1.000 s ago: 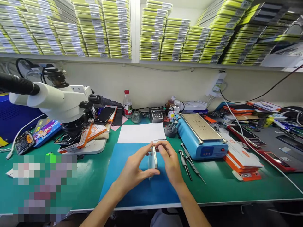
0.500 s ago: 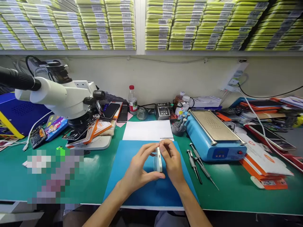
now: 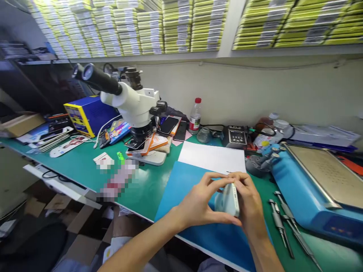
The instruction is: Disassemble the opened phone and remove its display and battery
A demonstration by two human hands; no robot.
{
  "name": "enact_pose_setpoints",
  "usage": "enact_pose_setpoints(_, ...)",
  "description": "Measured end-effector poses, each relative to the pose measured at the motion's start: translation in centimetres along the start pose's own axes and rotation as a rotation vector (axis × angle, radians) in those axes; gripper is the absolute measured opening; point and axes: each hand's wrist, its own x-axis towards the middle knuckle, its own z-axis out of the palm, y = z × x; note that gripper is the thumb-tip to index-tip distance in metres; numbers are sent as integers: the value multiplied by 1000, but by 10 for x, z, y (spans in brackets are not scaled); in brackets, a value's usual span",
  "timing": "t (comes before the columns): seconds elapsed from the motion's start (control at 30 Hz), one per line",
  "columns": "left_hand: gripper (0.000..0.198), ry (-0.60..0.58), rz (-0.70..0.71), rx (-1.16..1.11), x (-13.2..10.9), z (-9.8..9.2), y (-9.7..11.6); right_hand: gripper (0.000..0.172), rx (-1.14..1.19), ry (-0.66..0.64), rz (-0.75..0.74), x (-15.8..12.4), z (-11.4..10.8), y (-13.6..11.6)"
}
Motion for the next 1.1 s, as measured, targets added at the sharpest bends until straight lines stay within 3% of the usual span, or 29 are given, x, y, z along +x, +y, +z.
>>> enact_pose_setpoints(0.17, 97, 16, 13, -35, 1, -3, -2, 30, -3, 36, 7, -2, 5, -5)
enact_pose_setpoints(0.4, 99, 38, 61, -34, 0, -10, 1, 38, -10, 83, 38, -9, -3, 10)
enact_pose_setpoints(0.7, 102, 23, -48, 34, -9, -3, -6, 48, 157, -160, 308, -19, -3, -14)
enact_pose_setpoints(0.87, 91, 26, -127, 33, -15, 2, -3, 54, 91, -234, 334, -23, -8, -31)
enact_pose_setpoints(1.1, 87, 0, -127, 30, -15, 6, -2, 49, 35, -291, 344, -26, -14, -41)
